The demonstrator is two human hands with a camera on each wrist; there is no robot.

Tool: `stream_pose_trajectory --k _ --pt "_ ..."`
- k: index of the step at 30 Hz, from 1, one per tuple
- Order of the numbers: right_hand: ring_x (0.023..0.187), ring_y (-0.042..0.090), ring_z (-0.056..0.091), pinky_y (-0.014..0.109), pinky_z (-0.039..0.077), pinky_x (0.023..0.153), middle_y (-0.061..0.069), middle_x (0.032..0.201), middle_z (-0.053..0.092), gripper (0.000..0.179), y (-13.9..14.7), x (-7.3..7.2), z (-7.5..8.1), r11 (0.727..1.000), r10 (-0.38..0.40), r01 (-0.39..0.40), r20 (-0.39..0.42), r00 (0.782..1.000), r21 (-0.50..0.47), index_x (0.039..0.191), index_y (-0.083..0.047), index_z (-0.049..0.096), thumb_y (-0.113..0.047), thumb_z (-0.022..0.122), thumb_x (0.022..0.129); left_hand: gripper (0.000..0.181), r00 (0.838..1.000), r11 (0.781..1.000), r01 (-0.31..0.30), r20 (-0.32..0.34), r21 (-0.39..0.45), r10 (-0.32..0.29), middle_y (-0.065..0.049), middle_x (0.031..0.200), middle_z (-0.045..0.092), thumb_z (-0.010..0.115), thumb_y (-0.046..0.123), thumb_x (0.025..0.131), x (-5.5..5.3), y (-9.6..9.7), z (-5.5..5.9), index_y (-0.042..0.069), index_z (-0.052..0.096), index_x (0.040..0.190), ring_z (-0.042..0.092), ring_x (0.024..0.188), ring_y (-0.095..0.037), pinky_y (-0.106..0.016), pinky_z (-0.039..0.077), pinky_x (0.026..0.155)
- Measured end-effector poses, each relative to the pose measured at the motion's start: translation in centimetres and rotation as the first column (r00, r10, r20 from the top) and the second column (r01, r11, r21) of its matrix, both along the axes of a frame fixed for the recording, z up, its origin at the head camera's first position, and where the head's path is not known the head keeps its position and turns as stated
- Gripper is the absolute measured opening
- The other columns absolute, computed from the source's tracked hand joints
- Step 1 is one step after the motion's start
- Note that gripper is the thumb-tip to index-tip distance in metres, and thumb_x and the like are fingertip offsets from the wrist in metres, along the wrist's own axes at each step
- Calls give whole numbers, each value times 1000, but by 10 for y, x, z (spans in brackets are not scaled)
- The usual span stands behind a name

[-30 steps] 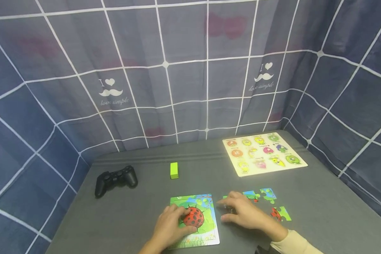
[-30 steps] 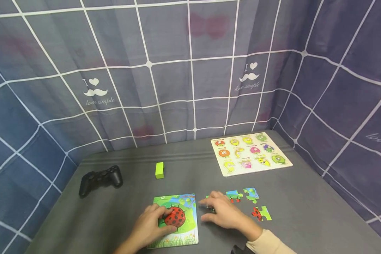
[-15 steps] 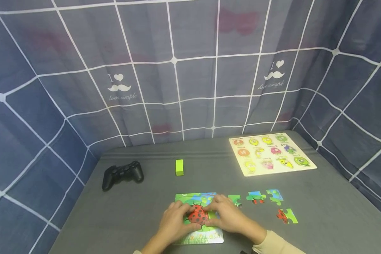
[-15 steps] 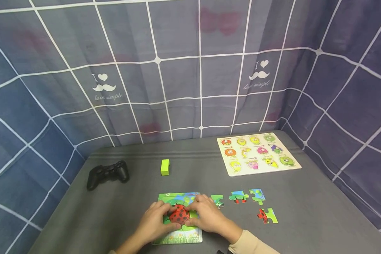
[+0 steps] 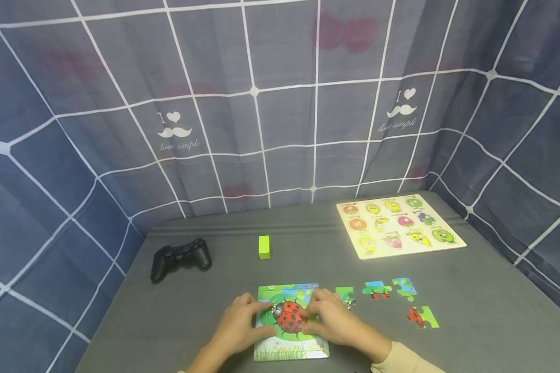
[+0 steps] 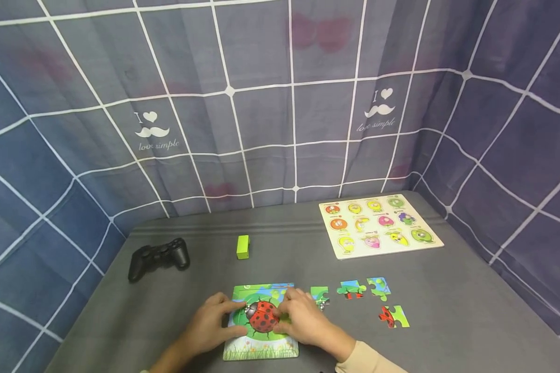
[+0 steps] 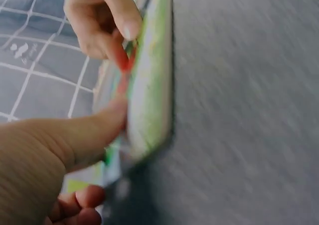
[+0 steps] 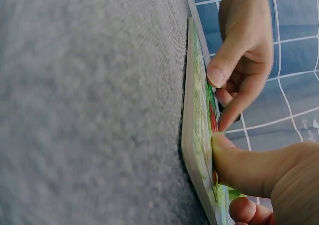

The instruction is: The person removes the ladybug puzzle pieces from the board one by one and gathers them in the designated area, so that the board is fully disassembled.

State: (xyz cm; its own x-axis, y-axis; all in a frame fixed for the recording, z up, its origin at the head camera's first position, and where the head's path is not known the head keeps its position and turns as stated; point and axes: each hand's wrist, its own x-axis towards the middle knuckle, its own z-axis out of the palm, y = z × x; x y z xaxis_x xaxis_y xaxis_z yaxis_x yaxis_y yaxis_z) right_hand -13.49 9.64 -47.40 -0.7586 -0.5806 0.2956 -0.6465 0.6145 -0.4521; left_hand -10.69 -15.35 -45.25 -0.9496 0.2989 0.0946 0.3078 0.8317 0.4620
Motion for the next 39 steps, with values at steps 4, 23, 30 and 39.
stream_pose_trajectory --k 4,23,30,39 --pt "81 0 38 22 33 73 -13 81 47 21 -1 1 3 1000 -2 2 10 1000 4 91 -20 77 -32 82 75 53 1000 999 7 19 41 -8 6 88 50 81 48 72 0 -6 -3 21 73 117 35 71 -4 -20 30 60" --pt "87 5 45 26 36 78 -10 89 53 41 -13 -3 9 999 -39 35 119 992 38 103 -13 72 -33 85 69 46 1000 1000 1 -31 25 0 12 88 54 82 47 71 3 -7 -8 23 74 110 37 74 -1 -21 31 66" --pt "92 9 50 28 41 81 -8 96 57 43 -11 -2 10 1000 -1 1 177 984 4 106 -13 65 -30 84 71 46 1000 999 -15 -20 47 16 13 85 53 83 48 71 8 -4 -9 22 75 108 35 71 0 -21 30 63" --pt "80 1 55 22 47 74 -8 84 62 38 -14 -3 10 987 97 -67 209 973 -148 101 -13 59 -9 82 71 46 999 998 -31 -22 52 32 13 83 51 83 46 70 8 -4 -12 22 75 108 34 71 0 -21 29 64"
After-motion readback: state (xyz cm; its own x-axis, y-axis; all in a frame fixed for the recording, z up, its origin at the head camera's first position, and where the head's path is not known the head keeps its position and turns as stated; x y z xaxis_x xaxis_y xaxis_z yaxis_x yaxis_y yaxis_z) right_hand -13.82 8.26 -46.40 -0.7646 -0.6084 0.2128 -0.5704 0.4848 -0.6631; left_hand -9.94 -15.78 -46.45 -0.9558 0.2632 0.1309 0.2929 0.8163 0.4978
